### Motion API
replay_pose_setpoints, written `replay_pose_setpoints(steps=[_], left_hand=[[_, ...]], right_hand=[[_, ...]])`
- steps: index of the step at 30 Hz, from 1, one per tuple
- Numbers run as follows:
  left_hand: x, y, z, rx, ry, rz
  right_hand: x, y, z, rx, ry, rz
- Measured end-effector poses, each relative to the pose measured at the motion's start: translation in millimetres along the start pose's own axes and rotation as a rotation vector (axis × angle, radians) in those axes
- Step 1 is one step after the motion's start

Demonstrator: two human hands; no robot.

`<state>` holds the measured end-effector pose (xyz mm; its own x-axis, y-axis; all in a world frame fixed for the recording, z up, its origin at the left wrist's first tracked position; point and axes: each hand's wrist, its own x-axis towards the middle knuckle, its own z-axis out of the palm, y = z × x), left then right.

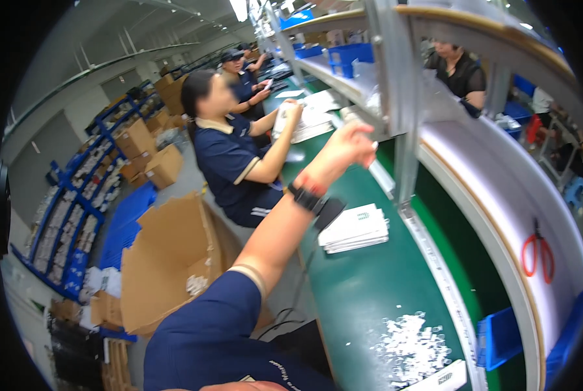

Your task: The recorder is assembling small electronic battery packs by applying adhesive components to white plastic housings.

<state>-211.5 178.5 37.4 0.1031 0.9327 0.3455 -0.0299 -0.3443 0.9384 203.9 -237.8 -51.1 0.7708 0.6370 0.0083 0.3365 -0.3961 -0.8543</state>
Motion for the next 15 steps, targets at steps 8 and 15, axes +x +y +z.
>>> replay_pose_setpoints(steps=[8,15], left_hand=[[-102.8,-19.0,37.0,0.202,-0.548,0.11],[-184.9,-13.5,79.2,0.317,-0.895,0.128]], right_hand=[[-16.7,-34.5,0.8,0.172,-0.106,0.08],[-24.8,-26.2,0.0,0.609,-0.318,0.297]])
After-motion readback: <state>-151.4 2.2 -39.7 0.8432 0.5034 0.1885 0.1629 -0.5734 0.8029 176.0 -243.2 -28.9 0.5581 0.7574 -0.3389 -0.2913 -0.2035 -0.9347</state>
